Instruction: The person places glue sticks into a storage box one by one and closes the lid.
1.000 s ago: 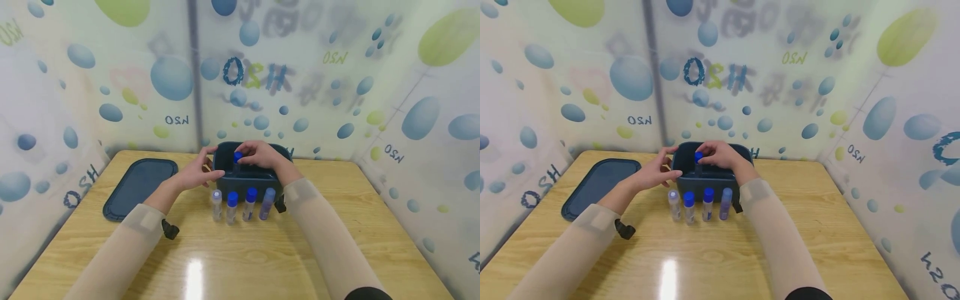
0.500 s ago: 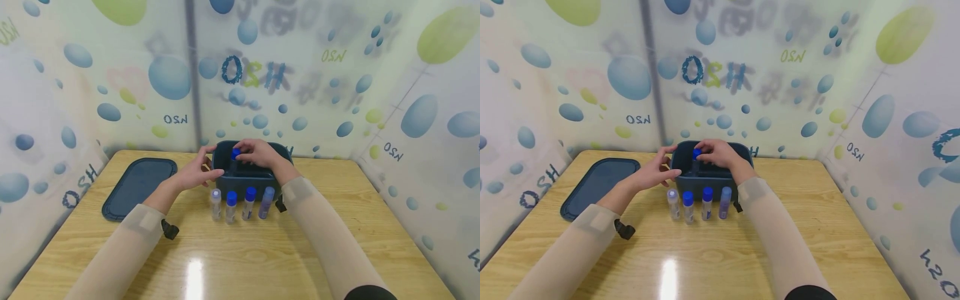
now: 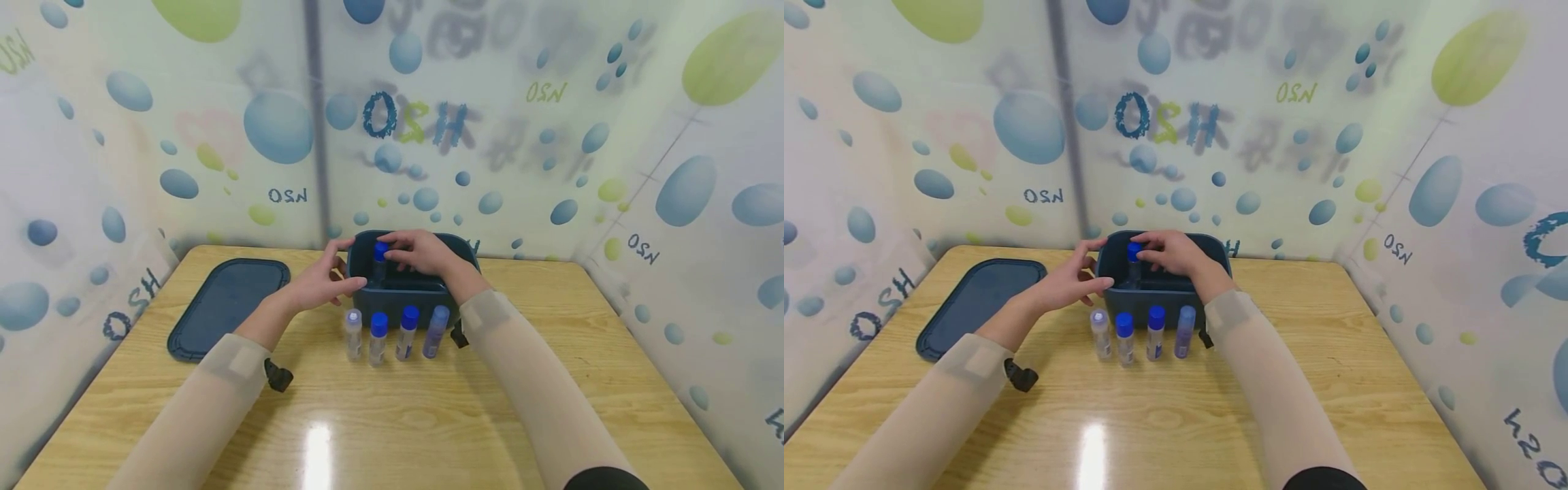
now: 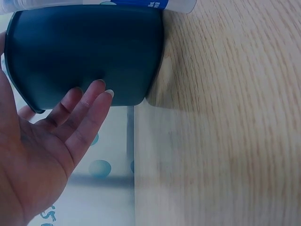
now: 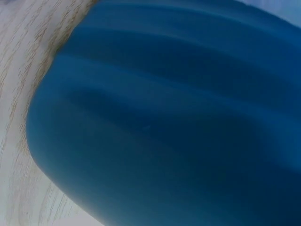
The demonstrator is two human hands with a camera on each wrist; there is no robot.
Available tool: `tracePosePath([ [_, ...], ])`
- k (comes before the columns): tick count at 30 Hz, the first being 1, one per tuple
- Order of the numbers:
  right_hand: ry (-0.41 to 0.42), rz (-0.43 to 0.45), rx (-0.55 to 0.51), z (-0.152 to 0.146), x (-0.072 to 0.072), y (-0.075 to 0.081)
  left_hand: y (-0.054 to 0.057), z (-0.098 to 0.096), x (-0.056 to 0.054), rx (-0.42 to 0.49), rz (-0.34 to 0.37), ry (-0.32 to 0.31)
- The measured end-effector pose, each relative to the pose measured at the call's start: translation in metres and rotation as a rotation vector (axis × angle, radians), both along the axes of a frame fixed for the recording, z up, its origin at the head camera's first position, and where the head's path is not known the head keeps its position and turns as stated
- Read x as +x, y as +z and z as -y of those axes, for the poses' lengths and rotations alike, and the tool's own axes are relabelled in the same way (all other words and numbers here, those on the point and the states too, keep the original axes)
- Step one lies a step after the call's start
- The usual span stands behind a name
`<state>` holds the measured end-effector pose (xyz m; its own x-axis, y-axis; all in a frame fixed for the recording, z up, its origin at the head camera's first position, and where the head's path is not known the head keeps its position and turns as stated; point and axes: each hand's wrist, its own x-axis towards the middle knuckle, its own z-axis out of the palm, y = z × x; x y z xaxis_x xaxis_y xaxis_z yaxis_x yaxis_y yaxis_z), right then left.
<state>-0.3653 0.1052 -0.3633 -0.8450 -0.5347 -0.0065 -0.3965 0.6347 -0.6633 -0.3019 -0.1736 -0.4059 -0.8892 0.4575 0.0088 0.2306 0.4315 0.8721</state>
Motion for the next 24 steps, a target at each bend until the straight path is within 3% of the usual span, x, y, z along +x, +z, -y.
tracePosePath([
  [8, -0.004, 0.007, -0.003, -0.001, 0.001, 0.001, -0.003, 0.001, -0.002, -0.003, -0.005, 0.001],
  [24, -0.013, -0.013, -0.037, -0.007, 0.003, 0.011, 0.001, -0.001, 0.001, 0.0, 0.002, -0.002],
])
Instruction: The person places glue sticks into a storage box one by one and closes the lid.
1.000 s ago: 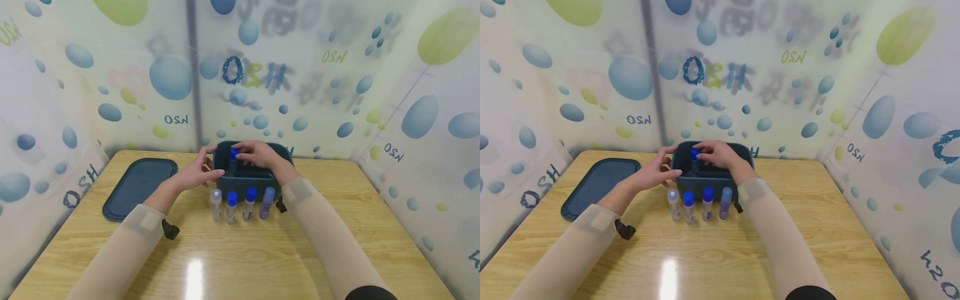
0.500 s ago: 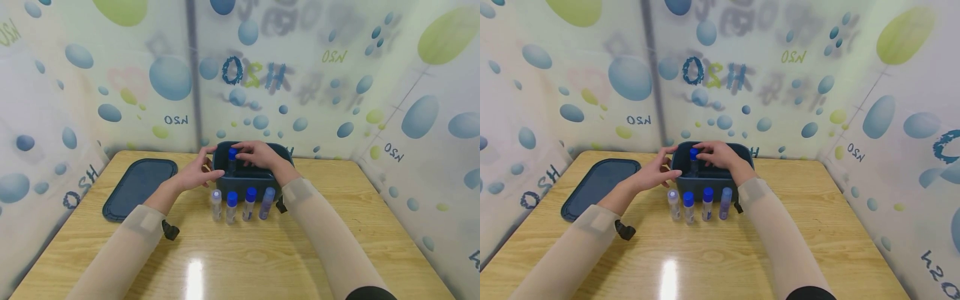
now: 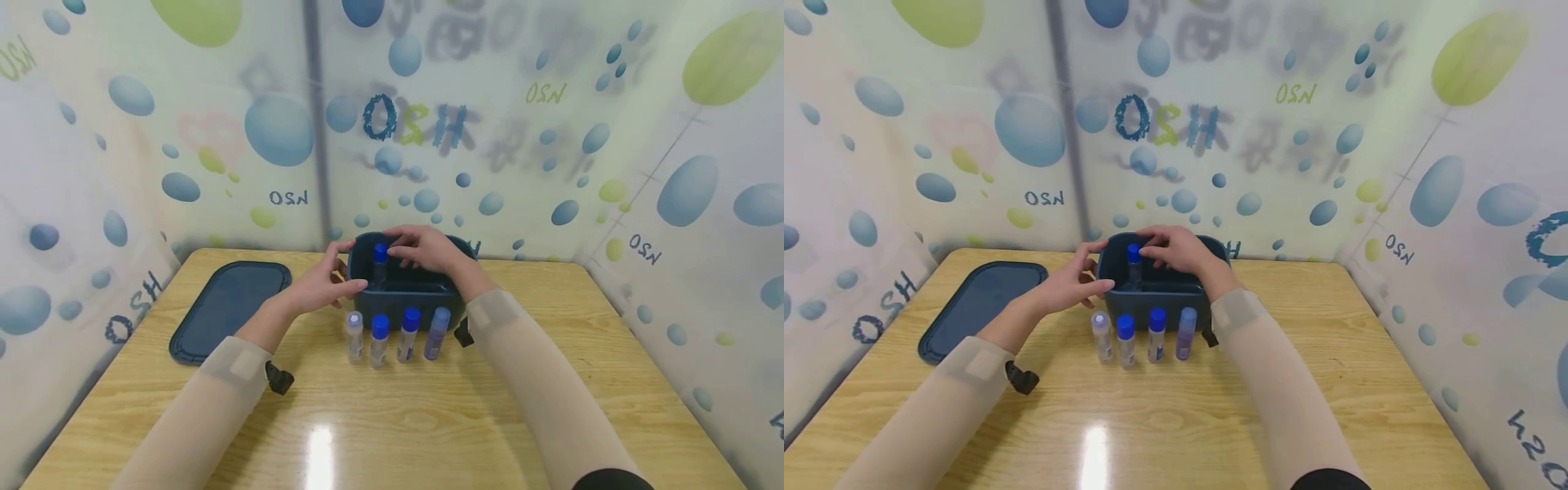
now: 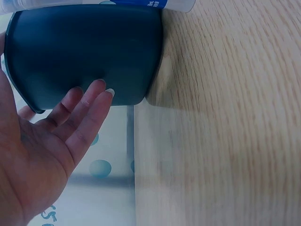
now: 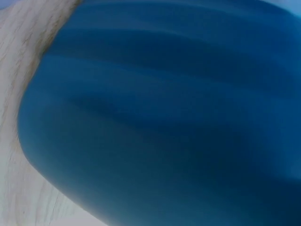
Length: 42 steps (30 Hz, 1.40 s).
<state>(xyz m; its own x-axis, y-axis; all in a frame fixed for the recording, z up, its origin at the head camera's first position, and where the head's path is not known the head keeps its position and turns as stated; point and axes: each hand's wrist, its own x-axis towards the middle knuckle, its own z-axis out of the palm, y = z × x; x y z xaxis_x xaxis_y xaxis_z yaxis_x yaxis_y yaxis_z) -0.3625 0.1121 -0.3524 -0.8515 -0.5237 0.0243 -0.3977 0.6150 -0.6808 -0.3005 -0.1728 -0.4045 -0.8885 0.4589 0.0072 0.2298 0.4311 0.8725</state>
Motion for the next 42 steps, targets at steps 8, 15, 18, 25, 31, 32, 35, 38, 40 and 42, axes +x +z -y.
tracePosePath([
  [8, -0.006, -0.005, -0.028, -0.012, 0.011, 0.009, 0.001, -0.005, -0.001, -0.006, 0.006, -0.004],
  [15, -0.04, -0.043, -0.119, -0.029, 0.033, 0.022, 0.001, -0.008, -0.003, -0.009, 0.008, -0.009],
  [18, -0.051, -0.061, -0.155, -0.038, 0.045, 0.025, 0.001, -0.009, -0.003, -0.01, 0.002, -0.012],
  [25, -0.065, -0.089, -0.223, -0.062, 0.069, 0.023, -0.002, -0.009, -0.002, -0.026, -0.015, -0.019],
  [31, -0.089, -0.091, -0.254, -0.078, 0.089, 0.021, -0.002, -0.007, -0.001, -0.025, -0.019, -0.025],
  [32, -0.093, -0.089, -0.256, -0.08, 0.093, 0.021, -0.002, -0.006, -0.001, -0.025, -0.018, -0.025],
  [35, -0.1, -0.086, -0.258, -0.087, 0.103, 0.02, -0.001, -0.005, 0.0, -0.021, -0.016, -0.025],
  [38, -0.102, -0.086, -0.266, -0.092, 0.113, 0.018, -0.001, -0.003, 0.002, -0.018, -0.017, -0.024],
  [40, -0.102, -0.092, -0.274, -0.096, 0.118, 0.016, -0.001, -0.003, 0.003, -0.017, -0.02, -0.021],
  [42, -0.104, -0.098, -0.275, -0.1, 0.123, 0.014, -0.001, -0.002, 0.003, -0.018, -0.023, -0.015],
])
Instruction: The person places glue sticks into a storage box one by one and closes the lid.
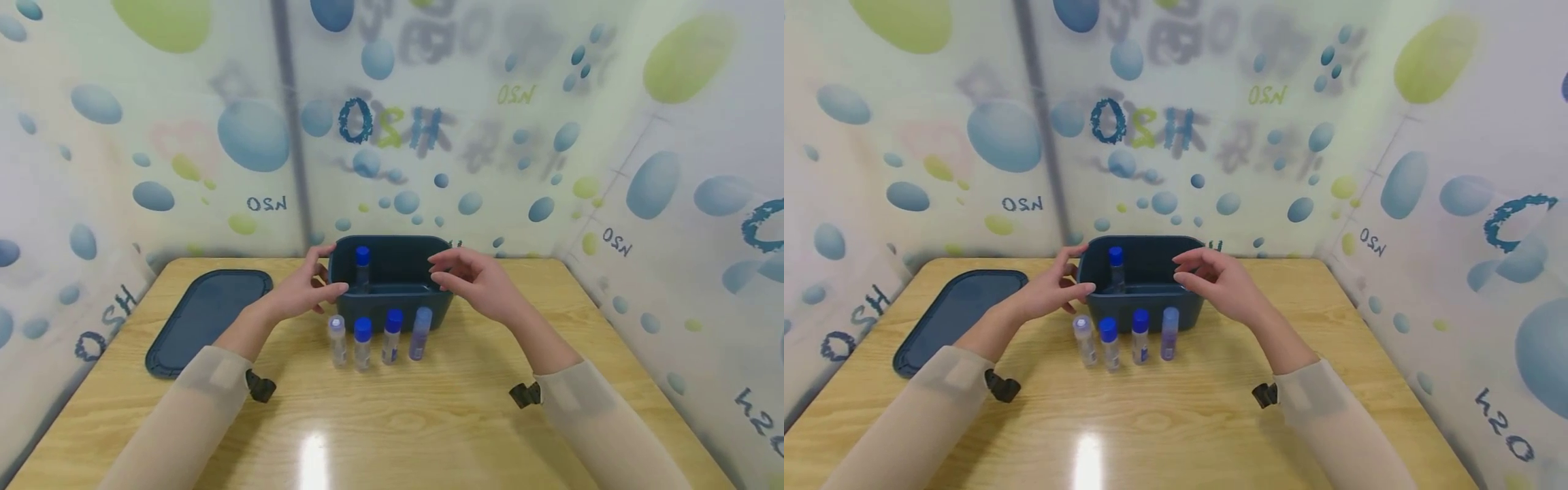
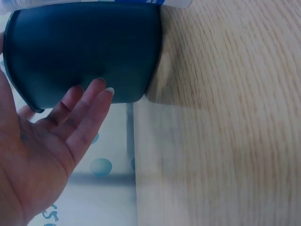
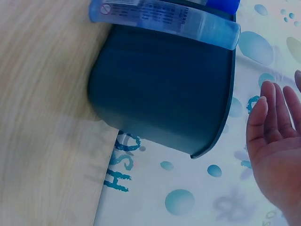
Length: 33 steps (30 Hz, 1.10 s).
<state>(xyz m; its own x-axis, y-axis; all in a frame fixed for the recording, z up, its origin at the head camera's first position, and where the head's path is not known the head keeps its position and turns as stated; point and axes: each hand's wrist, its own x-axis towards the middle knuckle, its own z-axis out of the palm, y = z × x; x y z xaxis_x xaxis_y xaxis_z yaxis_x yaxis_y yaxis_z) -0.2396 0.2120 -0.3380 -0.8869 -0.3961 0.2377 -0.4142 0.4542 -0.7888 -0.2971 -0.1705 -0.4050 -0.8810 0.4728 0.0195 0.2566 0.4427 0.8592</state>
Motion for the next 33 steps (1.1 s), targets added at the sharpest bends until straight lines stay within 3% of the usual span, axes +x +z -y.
tracePosePath([
  [18, 0.041, 0.059, 0.033, -0.022, 0.031, -0.029, 0.0, 0.0, 0.0, -0.017, 0.0, 0.01],
  [33, 0.106, 0.082, 0.102, -0.008, 0.025, -0.05, -0.002, 0.001, -0.001, -0.004, 0.007, 0.007],
])
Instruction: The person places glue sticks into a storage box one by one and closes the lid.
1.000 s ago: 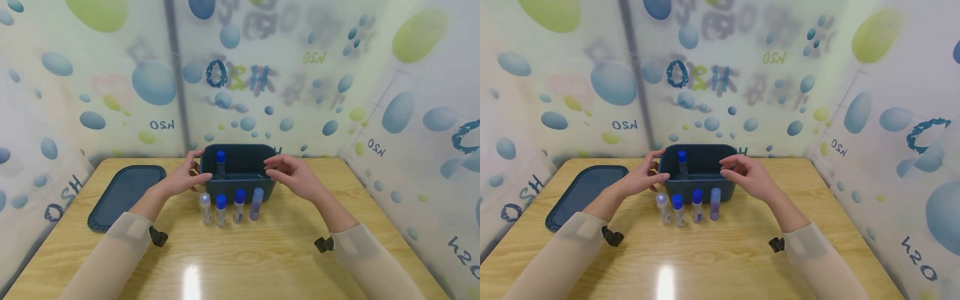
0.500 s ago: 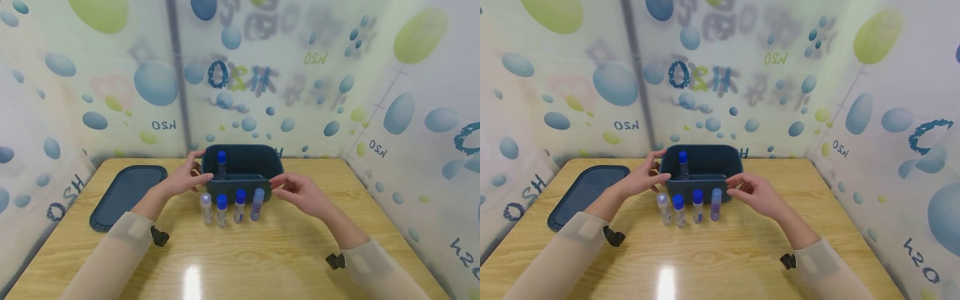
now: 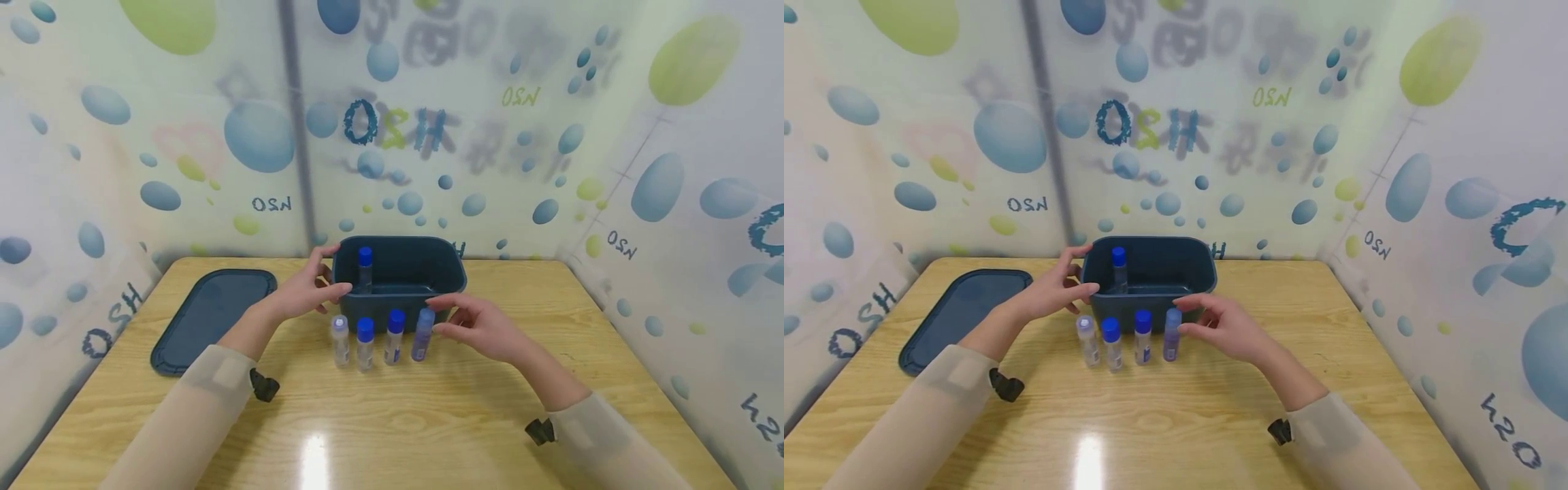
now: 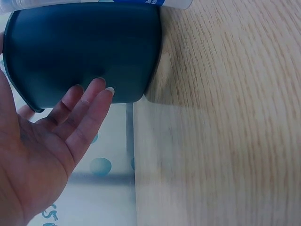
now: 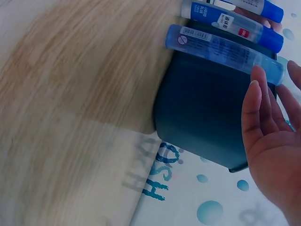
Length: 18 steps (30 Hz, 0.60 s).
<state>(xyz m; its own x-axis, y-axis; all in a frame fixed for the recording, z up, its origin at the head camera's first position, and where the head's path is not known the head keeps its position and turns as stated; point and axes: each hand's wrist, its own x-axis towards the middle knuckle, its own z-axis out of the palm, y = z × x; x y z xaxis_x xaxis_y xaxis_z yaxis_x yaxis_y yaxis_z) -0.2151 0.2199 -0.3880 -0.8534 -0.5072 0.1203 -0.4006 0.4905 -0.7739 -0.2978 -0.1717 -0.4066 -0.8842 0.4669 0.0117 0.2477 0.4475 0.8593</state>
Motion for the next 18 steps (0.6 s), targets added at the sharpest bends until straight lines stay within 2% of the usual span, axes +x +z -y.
tracePosePath([
  [5, -0.004, 0.028, 0.007, 0.005, -0.001, -0.004, 0.001, -0.001, 0.001, -0.008, -0.001, 0.005],
  [14, -0.016, 0.102, -0.047, 0.011, 0.0, -0.01, 0.001, -0.001, 0.002, -0.016, -0.008, 0.01],
  [18, -0.016, 0.09, -0.062, 0.013, 0.001, -0.013, 0.001, -0.001, 0.001, -0.014, -0.009, 0.01],
])
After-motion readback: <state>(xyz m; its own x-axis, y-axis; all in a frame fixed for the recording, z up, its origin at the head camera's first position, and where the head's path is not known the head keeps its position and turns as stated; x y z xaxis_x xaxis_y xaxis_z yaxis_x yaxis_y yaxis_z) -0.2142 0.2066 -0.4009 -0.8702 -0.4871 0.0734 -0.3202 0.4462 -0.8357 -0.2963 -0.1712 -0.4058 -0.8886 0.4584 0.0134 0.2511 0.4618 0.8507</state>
